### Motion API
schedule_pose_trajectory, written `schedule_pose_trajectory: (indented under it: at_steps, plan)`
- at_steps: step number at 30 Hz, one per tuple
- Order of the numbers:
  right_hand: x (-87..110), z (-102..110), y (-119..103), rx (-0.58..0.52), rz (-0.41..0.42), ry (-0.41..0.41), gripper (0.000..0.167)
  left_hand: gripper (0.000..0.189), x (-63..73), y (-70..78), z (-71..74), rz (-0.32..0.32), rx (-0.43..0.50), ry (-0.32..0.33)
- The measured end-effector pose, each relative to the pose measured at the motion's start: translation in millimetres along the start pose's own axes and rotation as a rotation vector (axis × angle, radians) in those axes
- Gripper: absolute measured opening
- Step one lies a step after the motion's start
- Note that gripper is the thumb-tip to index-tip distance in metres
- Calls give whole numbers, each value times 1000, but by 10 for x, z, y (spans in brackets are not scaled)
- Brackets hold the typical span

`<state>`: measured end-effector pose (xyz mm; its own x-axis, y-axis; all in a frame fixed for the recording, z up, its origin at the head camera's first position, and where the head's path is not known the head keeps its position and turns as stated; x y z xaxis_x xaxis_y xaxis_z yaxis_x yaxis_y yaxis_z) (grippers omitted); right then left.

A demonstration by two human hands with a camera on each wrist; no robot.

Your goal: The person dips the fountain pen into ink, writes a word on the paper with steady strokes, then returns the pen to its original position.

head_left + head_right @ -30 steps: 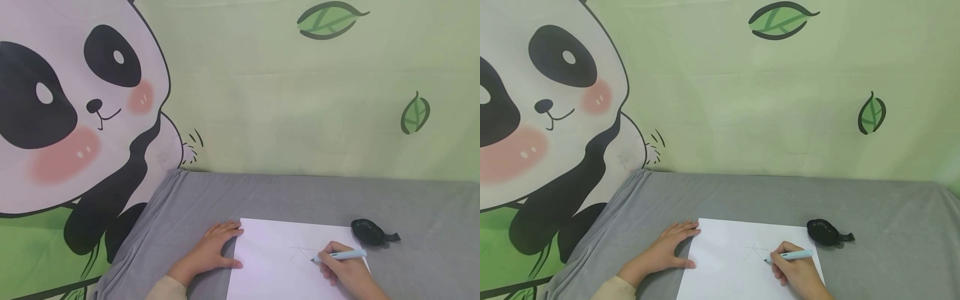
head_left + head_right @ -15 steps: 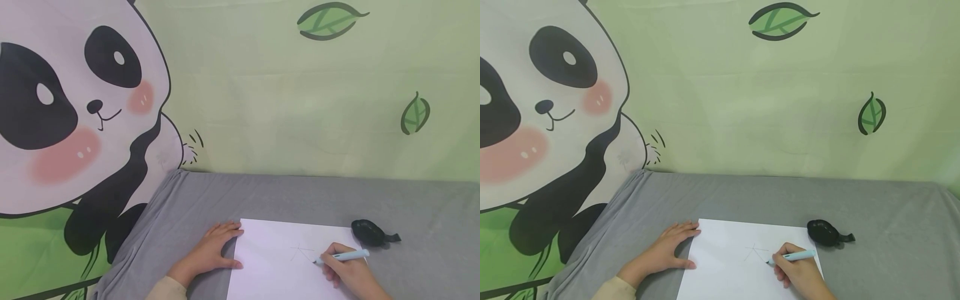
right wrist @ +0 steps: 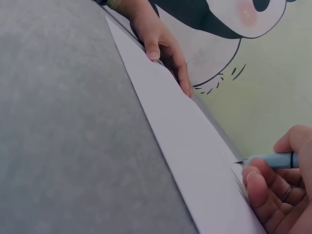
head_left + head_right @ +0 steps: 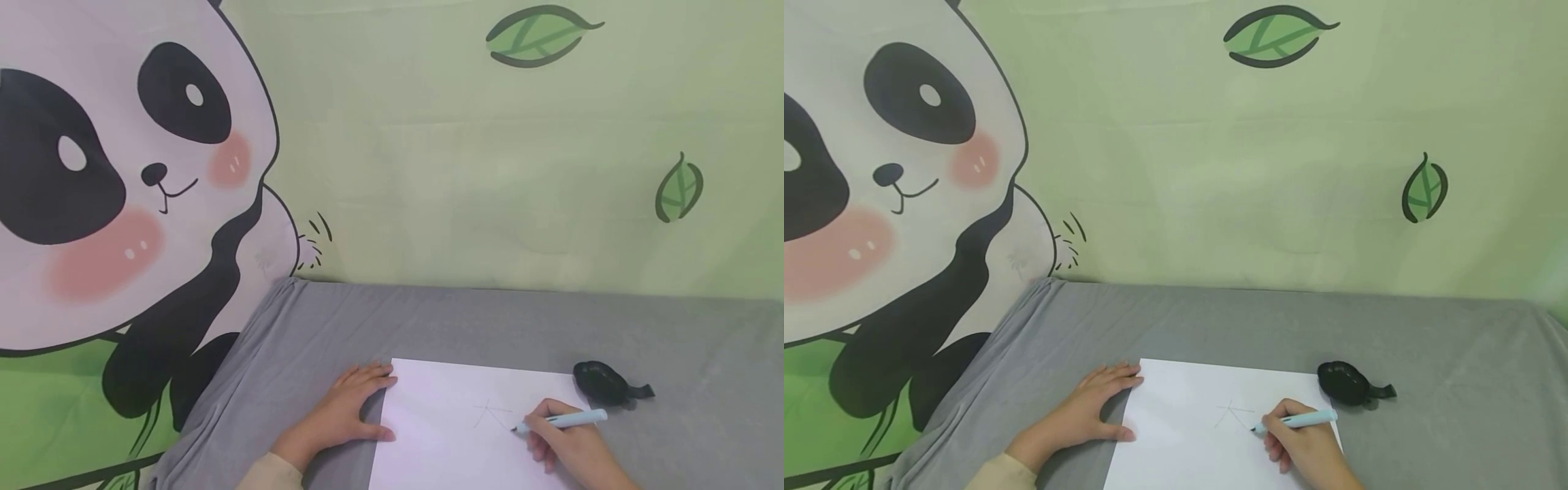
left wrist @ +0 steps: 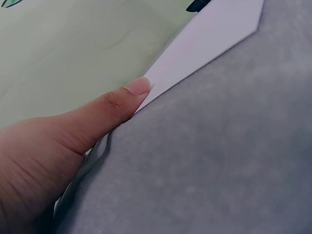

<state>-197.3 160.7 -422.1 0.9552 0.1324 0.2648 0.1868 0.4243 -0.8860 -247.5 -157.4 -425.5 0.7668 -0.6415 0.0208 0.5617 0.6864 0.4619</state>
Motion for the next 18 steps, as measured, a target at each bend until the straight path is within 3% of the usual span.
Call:
schedule_pose_trajectory:
  at_steps: [6,18]
  plan:
    - [5,17,-3,-36,4,44,19,82,-12,8,5,-3,-4,0]
    - [13,45,-33,-26,33,36,20,81,-4,9,2,-5,-1,1]
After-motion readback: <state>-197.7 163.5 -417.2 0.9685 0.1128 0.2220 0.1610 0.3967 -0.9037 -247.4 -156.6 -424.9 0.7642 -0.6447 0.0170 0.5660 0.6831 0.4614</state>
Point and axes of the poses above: each hand's wrist, its own x-axis away from the middle knuckle, its own z-axis out of the back of the hand, y = z × x, the point moved 5 cm from there along -x, towards the middle knuckle, and after that the axes turned 10 degrees about -y, right-handed, at the moved point
